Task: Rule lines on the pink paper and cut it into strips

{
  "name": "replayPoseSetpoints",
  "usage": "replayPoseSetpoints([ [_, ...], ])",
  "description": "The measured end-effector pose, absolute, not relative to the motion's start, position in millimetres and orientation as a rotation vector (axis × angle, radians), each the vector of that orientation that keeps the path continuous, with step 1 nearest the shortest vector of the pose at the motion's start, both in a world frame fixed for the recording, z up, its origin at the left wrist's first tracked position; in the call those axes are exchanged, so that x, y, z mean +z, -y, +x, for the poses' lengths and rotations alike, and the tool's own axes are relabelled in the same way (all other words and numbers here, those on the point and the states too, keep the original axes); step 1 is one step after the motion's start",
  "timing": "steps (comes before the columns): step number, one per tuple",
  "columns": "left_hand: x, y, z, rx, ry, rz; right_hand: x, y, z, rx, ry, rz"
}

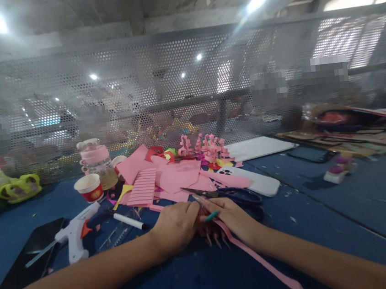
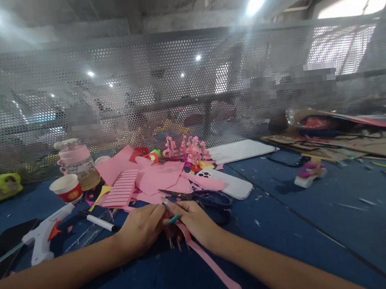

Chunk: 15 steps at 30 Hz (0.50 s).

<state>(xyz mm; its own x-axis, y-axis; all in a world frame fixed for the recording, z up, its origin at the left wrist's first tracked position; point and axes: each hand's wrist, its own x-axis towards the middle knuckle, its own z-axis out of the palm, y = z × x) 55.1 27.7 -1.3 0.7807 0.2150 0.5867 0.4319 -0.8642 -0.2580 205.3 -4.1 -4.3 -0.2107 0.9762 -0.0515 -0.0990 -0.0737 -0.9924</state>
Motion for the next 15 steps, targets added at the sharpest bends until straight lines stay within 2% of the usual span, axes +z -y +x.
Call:
replayPoseSetpoints([
  [15, 6.1, -24.1, 59.3, -0.951, 0.374, -2.463, -0.2, 8.4, 207.2, 1.482, 1.286, -1.037],
])
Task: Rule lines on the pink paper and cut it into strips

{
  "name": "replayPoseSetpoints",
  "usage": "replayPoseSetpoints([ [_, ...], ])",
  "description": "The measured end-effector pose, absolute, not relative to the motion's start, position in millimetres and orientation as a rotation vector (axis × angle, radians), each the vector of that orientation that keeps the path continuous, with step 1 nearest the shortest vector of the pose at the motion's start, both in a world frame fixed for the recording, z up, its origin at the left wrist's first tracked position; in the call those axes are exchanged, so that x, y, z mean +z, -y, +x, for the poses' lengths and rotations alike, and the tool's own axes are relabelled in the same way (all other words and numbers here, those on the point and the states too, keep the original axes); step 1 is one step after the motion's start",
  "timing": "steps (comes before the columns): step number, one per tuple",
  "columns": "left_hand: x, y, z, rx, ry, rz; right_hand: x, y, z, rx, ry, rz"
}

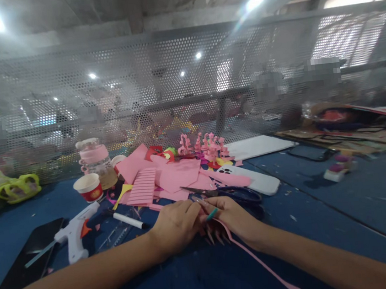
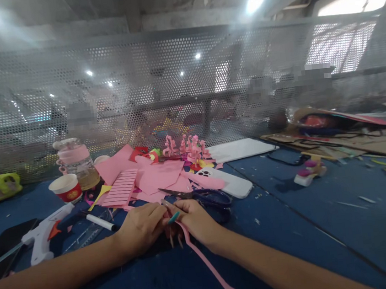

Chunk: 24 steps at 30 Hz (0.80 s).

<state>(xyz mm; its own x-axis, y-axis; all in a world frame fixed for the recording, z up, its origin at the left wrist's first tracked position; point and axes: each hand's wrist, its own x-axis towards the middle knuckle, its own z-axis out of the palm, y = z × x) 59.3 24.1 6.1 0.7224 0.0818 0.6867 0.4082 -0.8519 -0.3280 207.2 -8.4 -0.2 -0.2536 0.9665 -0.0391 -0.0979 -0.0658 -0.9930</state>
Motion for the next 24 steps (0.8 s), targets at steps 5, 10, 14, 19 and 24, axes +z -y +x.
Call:
replayPoseSetpoints([
  [5, 4, -25, 59, -0.970, 0.361, -2.465, 4, 11, 208, 1.502, 1.290, -1.034],
  [10, 4, -25, 59, -0.987, 0.343, -2.475, 4, 10, 208, 1.490, 1.272, -1.051],
  [14, 5, -25, 59, -1.002, 0.362, -2.484, 5, 9, 210, 1.503, 1.282, -1.043],
  [19, 5, -26, 57, -0.995, 0.387, -2.534, 1, 9, 212, 1.445, 1.344, -1.005],
  [24, 3, -27, 54, -1.066, 0.370, -2.650, -8, 10, 214, 1.338, 1.533, -0.994],
])
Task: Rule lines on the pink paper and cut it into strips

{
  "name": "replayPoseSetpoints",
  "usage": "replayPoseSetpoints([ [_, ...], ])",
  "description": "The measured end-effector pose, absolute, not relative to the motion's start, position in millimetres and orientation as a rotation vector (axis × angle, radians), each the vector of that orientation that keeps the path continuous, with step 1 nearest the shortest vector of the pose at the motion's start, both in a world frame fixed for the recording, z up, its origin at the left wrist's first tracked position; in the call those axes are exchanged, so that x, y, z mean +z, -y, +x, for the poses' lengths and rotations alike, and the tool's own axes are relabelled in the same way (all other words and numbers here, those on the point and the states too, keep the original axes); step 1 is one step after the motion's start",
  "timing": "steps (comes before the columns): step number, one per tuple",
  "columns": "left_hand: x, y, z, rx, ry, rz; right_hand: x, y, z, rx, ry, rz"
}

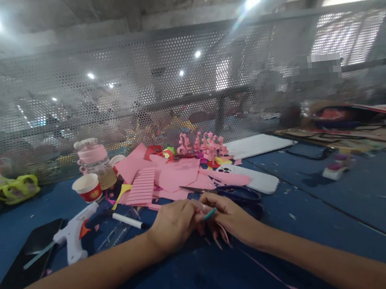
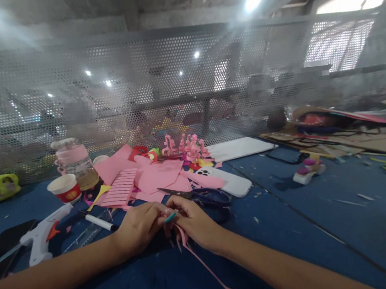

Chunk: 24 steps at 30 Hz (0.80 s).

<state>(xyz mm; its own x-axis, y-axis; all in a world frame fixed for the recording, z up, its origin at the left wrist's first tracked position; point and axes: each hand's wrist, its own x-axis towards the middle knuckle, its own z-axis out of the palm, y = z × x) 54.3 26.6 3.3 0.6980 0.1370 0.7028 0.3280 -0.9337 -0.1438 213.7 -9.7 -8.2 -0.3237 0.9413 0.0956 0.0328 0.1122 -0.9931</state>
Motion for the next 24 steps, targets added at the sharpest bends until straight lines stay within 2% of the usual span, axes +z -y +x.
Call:
replayPoseSetpoints([
  [2, 3, -27, 53, -1.070, 0.364, -2.745, -8, 9, 218, 1.191, 1.678, -0.992],
  [6, 6, -27, 50, -0.996, 0.416, -2.746, 3, 6, 234, 0.464, 2.045, -0.906],
  [10, 10, -28, 49, -0.957, 0.407, -2.635, 17, 3, 253, 0.036, 2.288, -0.832],
  [19, 10, -28, 50, -0.903, 0.414, -2.588, 18, -1, 263, -0.455, 2.434, -0.637],
  [24, 11, -28, 50, -0.943, 0.404, -2.535, 18, 3, 260, -0.525, 2.451, -0.668],
])
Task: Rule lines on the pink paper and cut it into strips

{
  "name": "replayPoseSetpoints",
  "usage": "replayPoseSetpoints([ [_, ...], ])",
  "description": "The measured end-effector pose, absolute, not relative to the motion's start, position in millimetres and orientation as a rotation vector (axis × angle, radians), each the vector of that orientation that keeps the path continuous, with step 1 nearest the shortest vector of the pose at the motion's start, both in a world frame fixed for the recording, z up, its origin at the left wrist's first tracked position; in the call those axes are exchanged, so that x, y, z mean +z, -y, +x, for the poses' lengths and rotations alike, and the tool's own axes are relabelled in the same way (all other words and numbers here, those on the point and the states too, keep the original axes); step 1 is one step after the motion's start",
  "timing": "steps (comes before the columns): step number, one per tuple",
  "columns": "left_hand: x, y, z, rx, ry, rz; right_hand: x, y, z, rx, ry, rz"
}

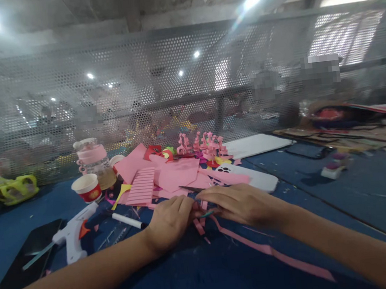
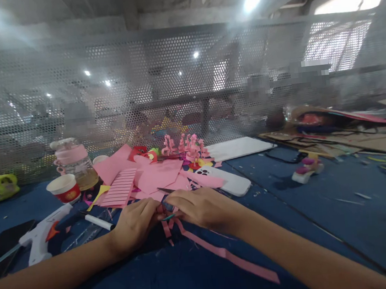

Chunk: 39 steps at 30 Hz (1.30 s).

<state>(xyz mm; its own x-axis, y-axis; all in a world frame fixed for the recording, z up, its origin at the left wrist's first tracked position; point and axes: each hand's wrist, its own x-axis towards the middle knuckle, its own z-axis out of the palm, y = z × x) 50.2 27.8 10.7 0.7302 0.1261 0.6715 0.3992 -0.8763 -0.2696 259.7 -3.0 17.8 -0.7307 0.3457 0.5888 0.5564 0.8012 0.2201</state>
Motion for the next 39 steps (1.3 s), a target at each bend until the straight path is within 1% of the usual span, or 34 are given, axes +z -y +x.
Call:
replayPoseSetpoints([
  [12, 6, -31, 49, -0.951, 0.442, -2.572, 10, 6, 254, -0.622, 2.409, -0.647],
  [22, 6, -29, 51, -0.960, 0.521, -2.472, 10, 9, 243, -0.551, 2.267, -0.737],
  [26, 7, -29, 49, -1.033, 0.560, -2.574, 11, 11, 242, -0.658, 2.197, -0.731],
  [29, 8, -29, 49, -1.129, 0.715, -2.815, 12, 12, 241, -0.849, 2.171, -0.656],
  [32, 9, -29, 53, -1.207, 1.076, -3.053, 11, 12, 239, -1.010, 2.165, -0.570],
  [35, 8, -28, 58, -1.299, 1.298, -3.175, 8, 12, 236, -1.036, 2.159, -0.573],
  [39, 10, -26, 62, -1.335, 1.272, -3.286, 2, 11, 233, -1.010, 2.076, -0.599],
])
